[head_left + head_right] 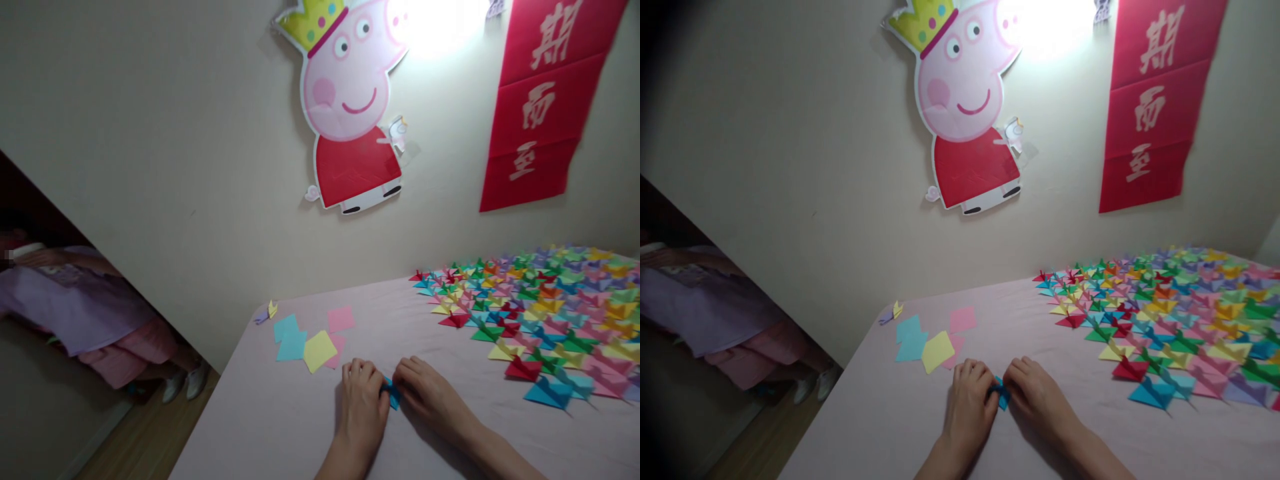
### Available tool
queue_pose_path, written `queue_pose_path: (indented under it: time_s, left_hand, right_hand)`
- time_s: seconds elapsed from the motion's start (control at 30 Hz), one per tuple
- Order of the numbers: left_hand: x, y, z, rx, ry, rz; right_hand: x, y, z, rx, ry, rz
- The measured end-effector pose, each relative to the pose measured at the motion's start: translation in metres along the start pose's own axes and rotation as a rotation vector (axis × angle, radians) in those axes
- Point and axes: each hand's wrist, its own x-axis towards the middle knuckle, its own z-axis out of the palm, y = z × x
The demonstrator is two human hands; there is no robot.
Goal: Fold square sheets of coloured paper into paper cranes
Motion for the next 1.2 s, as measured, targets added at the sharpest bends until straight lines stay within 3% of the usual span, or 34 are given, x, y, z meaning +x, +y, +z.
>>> queue_pose_path:
  time_s: [0.17,0.37,0.57,0.83,1.2]
  left_hand:
    - [0.000,-0.005,0.012,0.049,0.063,0.100]
    - [0.002,-0.007,0.015,0.076,0.084,0.132]
    - [0.006,-0.005,0.019,0.042,0.123,0.063]
    - [0.007,-0.003,0.018,-0.090,0.095,-0.064]
    - [0.006,-0.005,0.009,-0.235,0.054,-0.217]
  right_hand:
    - [-0.002,0.007,-0.009,0.041,-0.034,0.060]
    - [0.000,0.012,-0.005,0.064,-0.046,0.080]
    - [0.006,0.015,-0.003,0.086,-0.016,0.098]
    - [0.016,0.018,-0.004,0.135,-0.109,0.153]
    - [0.027,-0.005,-0.008,-0.036,-0.193,0.287]
